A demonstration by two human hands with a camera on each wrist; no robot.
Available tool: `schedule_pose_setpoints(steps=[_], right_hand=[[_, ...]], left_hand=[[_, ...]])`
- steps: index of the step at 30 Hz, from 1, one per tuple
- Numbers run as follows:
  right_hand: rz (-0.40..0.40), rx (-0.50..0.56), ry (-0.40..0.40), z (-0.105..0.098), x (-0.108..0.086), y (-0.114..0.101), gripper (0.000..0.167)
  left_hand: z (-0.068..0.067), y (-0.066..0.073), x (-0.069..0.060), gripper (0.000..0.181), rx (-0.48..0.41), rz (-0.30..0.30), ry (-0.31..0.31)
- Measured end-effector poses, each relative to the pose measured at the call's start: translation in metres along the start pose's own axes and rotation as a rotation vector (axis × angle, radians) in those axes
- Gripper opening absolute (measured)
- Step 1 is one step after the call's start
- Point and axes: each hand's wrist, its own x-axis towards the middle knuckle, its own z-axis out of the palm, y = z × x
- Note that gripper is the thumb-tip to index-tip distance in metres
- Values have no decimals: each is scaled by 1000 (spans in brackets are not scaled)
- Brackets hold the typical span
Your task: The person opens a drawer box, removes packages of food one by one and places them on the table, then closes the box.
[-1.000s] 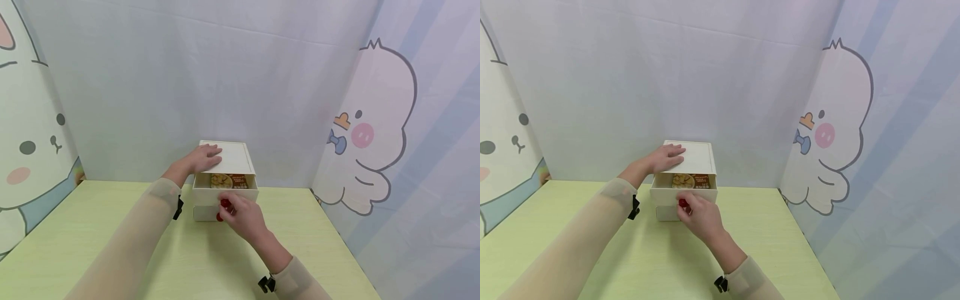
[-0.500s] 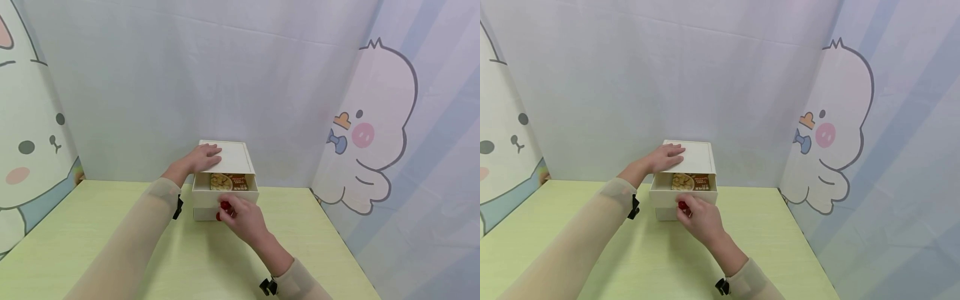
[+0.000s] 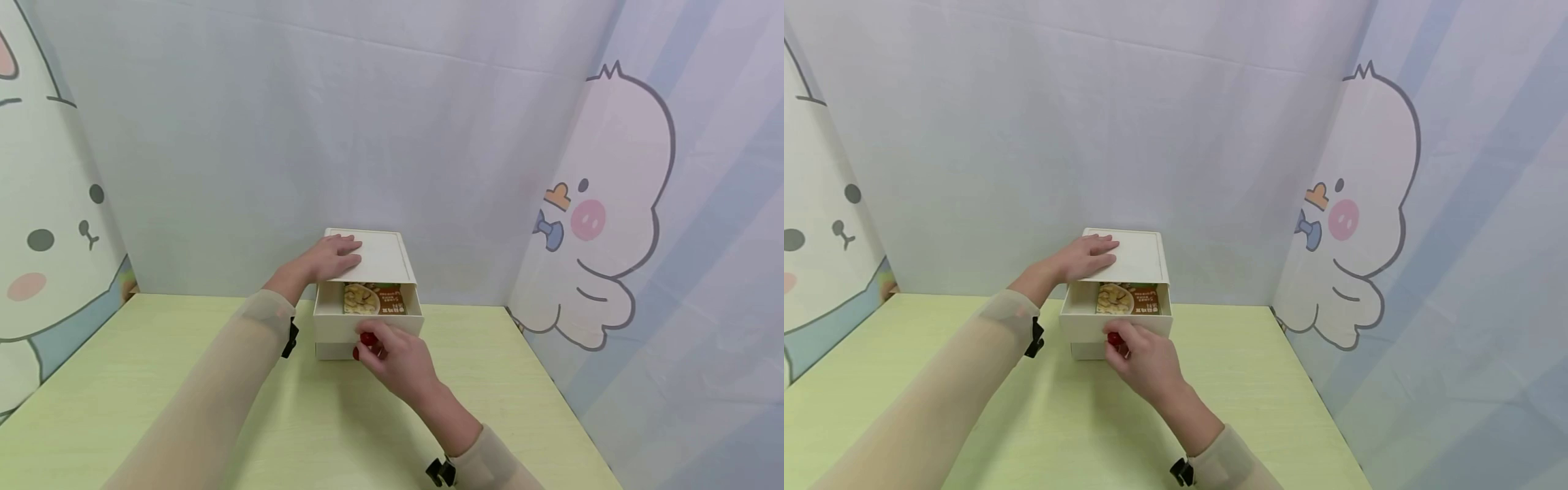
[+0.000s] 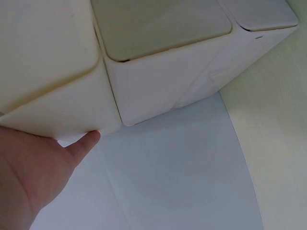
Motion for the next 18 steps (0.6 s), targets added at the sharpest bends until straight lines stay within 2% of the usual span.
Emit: schedule_pose_setpoints(steps=[18], right_hand=[[17,39,-4,-5,-6,-6,24]], left_hand=[[0,1,0,62,9,3,-3]])
